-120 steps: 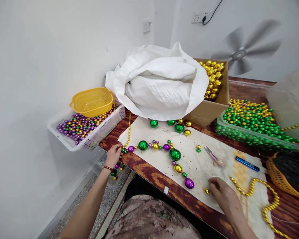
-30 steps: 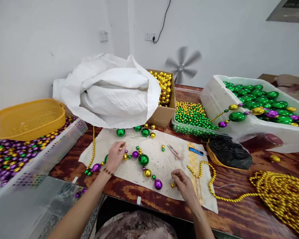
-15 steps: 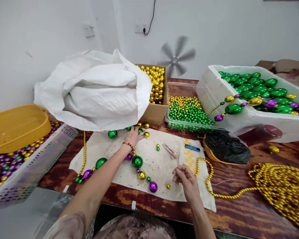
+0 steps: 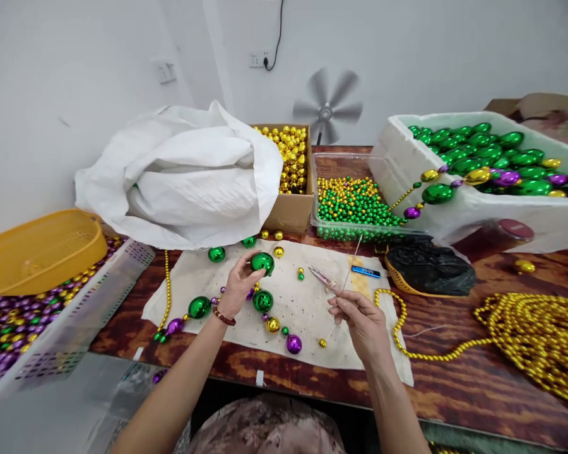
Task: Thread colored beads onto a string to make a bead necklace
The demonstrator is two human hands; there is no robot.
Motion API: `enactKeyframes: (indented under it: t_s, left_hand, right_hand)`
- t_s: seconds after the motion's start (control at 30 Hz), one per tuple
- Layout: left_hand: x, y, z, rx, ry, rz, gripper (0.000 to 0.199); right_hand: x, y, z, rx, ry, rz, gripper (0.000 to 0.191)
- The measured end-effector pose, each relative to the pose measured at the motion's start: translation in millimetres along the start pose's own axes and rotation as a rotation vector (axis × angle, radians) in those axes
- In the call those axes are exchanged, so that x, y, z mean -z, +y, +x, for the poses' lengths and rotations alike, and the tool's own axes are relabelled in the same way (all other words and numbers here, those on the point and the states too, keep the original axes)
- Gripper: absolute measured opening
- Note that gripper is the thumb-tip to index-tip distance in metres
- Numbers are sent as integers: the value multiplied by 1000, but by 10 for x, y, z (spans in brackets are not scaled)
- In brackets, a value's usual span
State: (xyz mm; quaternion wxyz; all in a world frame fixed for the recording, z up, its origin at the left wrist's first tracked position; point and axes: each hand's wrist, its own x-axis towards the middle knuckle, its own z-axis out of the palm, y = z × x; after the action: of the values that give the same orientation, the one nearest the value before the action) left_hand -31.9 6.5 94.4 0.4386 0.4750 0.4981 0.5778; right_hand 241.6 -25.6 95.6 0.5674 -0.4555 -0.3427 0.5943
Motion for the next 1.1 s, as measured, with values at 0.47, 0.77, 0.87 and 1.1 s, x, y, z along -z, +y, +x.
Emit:
enactKeyframes:
  t_s: [0.47,0.77,0.87,1.1]
  left_hand:
    - [-17,221,-351,307,-2,-402,40]
    - [-352,137,-452,125,-139,73,53]
    - [-301,195,-406,59,-125,117,54]
    - [82,207,-442,83,-35,136,53]
  right_hand:
    - [-167,-492,50,355,18,-70,11]
    - [-25,-102,-219,164,-9,-204,20]
    - [74,136,-287,98,21,-208,23]
    - [104,-281,-307,205,108,-140,14]
